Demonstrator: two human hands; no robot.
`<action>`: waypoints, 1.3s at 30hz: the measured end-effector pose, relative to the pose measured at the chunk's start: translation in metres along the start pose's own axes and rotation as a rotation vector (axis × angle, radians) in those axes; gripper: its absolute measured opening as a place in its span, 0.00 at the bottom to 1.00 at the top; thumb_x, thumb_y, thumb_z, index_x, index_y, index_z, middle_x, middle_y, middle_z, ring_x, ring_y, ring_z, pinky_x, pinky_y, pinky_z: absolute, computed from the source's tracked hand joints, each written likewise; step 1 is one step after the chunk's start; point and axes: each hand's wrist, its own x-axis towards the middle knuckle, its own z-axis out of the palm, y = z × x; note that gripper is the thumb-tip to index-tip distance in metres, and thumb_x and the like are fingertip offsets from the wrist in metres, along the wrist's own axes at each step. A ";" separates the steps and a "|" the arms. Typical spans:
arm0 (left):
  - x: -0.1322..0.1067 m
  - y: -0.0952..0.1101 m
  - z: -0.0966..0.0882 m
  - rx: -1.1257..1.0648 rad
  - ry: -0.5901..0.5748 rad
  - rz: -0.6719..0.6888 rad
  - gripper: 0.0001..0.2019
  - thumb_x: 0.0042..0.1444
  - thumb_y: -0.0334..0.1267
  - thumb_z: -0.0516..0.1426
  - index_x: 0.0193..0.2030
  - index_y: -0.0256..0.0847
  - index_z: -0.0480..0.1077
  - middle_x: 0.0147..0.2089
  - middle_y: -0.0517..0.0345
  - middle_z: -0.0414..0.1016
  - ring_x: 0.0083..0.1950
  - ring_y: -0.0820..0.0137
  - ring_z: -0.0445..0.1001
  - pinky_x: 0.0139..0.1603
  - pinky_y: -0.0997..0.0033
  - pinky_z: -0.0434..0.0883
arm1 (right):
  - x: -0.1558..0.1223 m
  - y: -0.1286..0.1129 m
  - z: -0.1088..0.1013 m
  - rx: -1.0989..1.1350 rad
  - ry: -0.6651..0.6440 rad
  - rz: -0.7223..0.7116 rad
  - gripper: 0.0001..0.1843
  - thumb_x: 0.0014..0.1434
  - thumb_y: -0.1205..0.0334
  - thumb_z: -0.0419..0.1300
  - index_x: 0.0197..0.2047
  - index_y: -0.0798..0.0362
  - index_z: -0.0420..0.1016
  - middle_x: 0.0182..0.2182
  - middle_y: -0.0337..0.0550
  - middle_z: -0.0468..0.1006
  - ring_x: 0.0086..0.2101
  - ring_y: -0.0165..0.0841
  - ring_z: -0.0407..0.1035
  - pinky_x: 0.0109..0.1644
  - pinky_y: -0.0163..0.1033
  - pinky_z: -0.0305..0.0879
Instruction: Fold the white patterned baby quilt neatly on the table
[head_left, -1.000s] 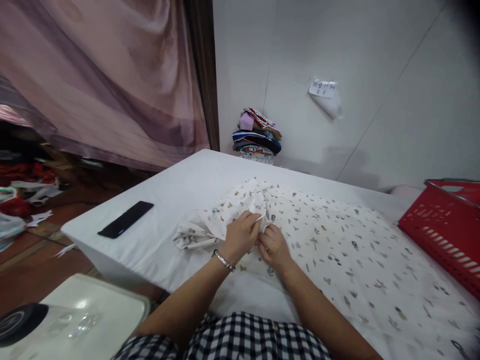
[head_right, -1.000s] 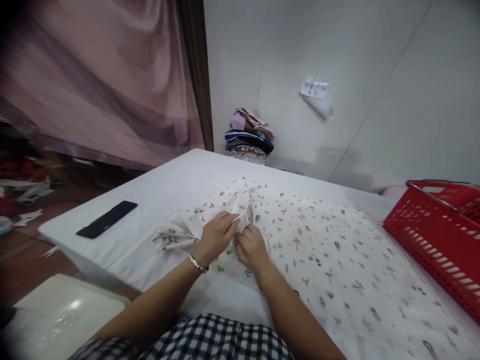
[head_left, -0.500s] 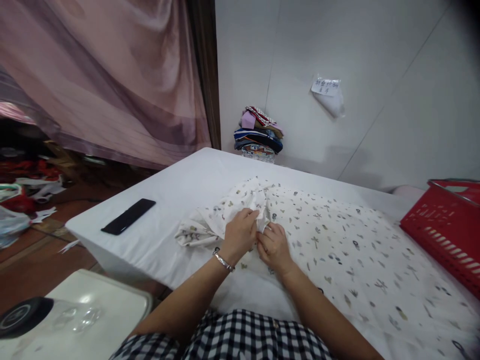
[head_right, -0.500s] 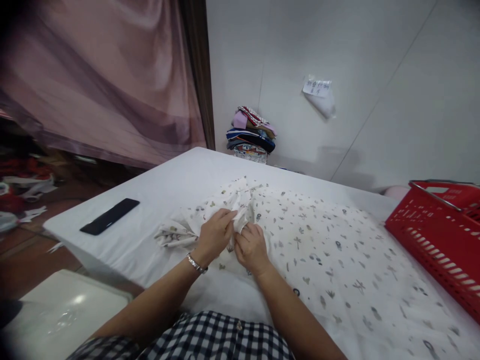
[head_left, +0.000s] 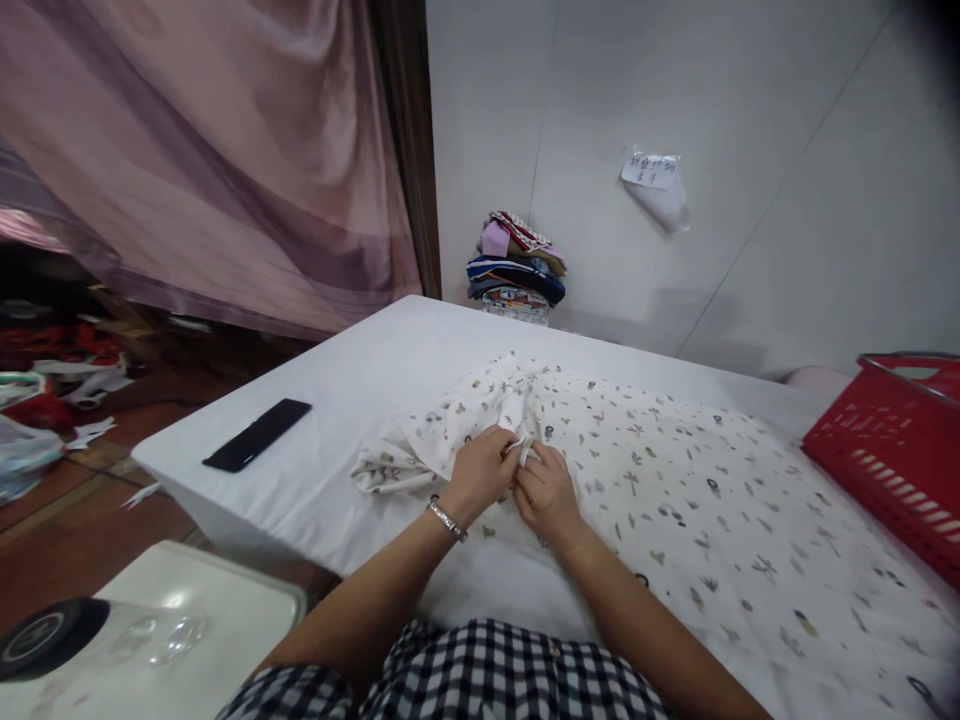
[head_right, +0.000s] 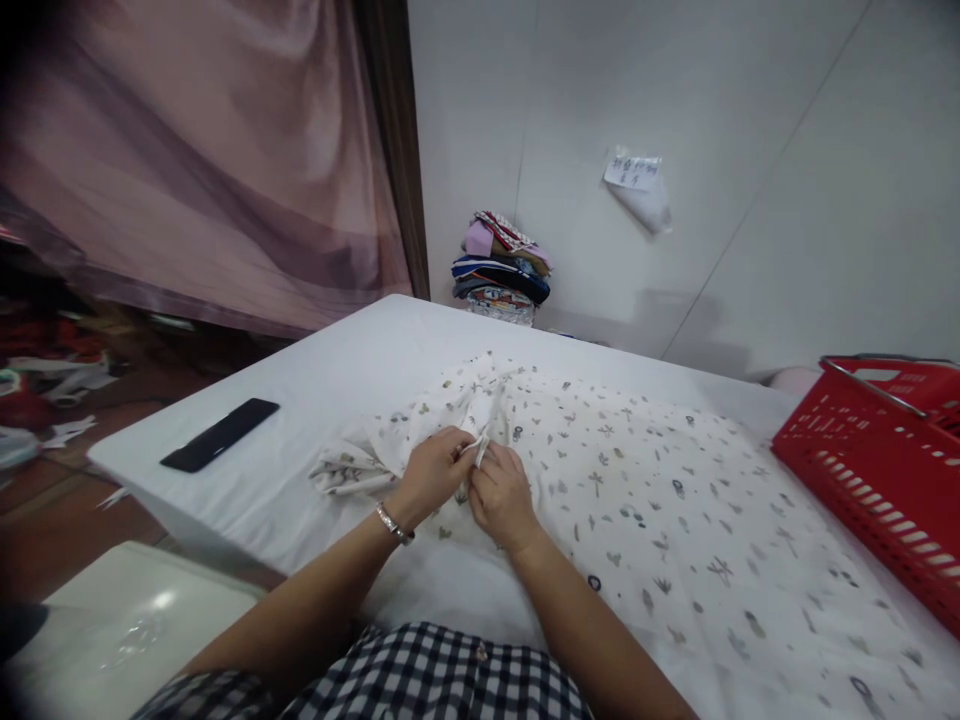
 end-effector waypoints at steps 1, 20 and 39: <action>-0.001 0.000 0.001 -0.016 0.021 0.005 0.07 0.61 0.37 0.51 0.37 0.43 0.70 0.37 0.60 0.74 0.38 0.72 0.72 0.40 0.73 0.66 | 0.000 0.000 0.000 -0.002 0.000 0.000 0.10 0.60 0.69 0.52 0.37 0.55 0.75 0.33 0.48 0.74 0.51 0.43 0.61 0.56 0.52 0.58; -0.009 0.006 0.003 0.082 -0.003 0.042 0.11 0.63 0.40 0.49 0.43 0.43 0.71 0.41 0.57 0.76 0.44 0.69 0.73 0.44 0.71 0.67 | -0.004 0.001 0.005 -0.024 0.009 0.026 0.14 0.62 0.66 0.51 0.46 0.54 0.76 0.38 0.50 0.76 0.52 0.45 0.61 0.55 0.53 0.58; 0.007 0.005 -0.011 0.259 -0.098 -0.107 0.15 0.64 0.41 0.45 0.33 0.41 0.69 0.36 0.56 0.74 0.37 0.69 0.73 0.36 0.70 0.63 | -0.004 0.002 0.002 0.167 0.000 -0.021 0.15 0.58 0.69 0.52 0.46 0.52 0.75 0.51 0.51 0.73 0.57 0.46 0.60 0.56 0.56 0.60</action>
